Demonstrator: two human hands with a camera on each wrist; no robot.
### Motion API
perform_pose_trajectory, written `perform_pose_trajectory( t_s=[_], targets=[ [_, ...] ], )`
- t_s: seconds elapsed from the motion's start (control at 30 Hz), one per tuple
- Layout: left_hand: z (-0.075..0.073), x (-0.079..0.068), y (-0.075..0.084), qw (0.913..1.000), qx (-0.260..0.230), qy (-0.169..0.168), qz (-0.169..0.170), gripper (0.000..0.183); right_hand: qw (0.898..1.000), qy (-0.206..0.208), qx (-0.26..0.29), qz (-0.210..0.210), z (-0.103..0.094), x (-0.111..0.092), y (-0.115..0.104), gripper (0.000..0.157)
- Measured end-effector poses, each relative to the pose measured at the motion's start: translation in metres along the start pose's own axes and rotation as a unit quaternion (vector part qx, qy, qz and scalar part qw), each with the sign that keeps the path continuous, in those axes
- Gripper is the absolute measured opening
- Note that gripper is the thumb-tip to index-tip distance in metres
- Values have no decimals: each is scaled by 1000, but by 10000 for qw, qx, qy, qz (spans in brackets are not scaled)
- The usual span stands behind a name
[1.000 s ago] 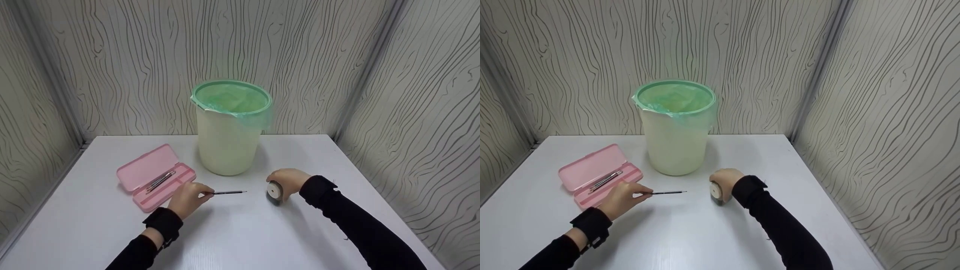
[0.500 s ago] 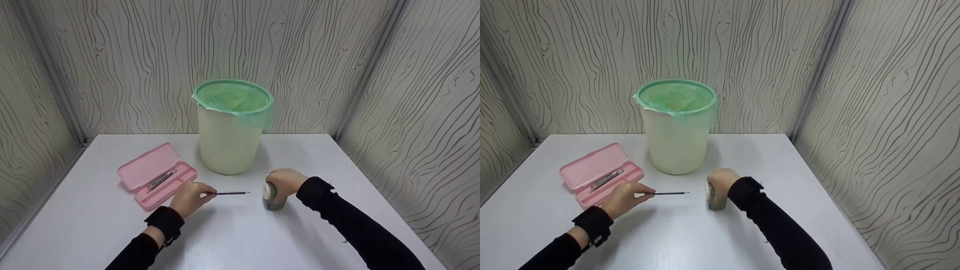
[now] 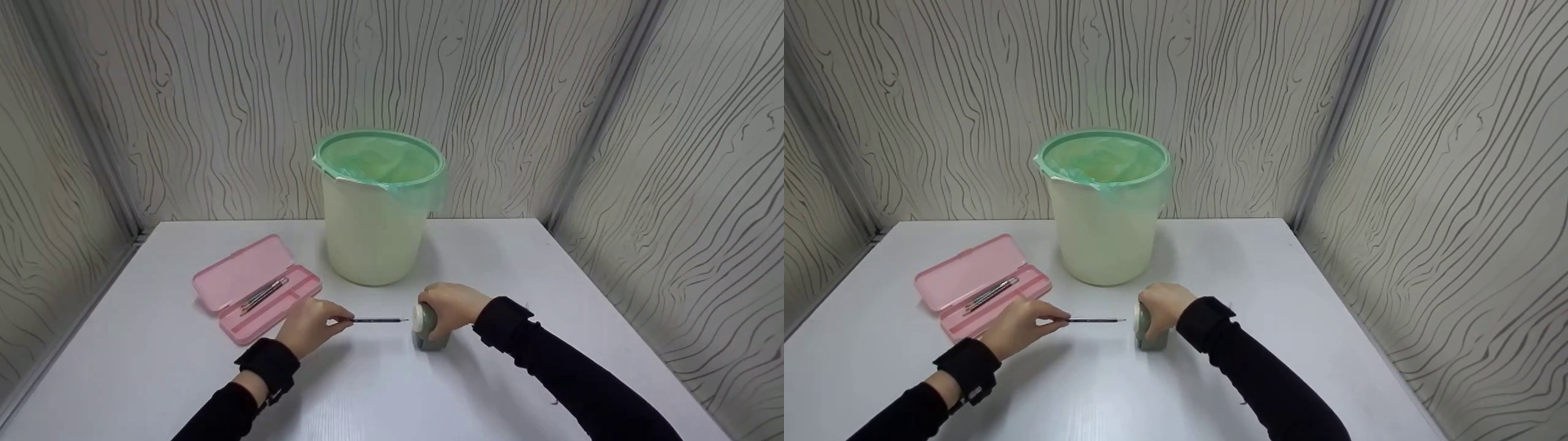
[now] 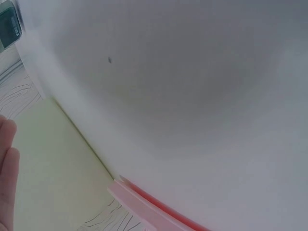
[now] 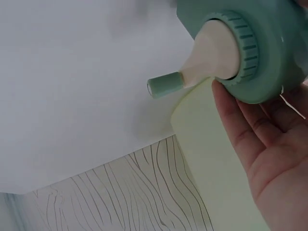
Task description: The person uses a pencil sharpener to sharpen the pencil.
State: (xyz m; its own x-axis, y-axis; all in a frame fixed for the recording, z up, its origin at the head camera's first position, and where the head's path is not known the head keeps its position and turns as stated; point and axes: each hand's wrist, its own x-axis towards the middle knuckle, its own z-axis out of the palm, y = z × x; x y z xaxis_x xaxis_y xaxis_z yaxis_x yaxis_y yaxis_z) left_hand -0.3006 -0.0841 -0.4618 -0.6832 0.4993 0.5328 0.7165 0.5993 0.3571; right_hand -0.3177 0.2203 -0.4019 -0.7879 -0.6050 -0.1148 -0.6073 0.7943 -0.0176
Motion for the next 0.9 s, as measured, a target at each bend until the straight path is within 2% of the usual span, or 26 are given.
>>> perform_pose_trajectory(
  t_s=[0.43,0.73,0.9],
  targets=[
    [4,0,1,9998,19,-208,-54,9,9991,79,399,-153,8,2,-6,49],
    [6,1,3,9996,146,-191,-155,8,9939,258,1072,-41,9,-8,6,64],
    [8,2,4,9994,122,-285,-168,8,9876,243,1547,104,17,-16,19,66]
  ],
)
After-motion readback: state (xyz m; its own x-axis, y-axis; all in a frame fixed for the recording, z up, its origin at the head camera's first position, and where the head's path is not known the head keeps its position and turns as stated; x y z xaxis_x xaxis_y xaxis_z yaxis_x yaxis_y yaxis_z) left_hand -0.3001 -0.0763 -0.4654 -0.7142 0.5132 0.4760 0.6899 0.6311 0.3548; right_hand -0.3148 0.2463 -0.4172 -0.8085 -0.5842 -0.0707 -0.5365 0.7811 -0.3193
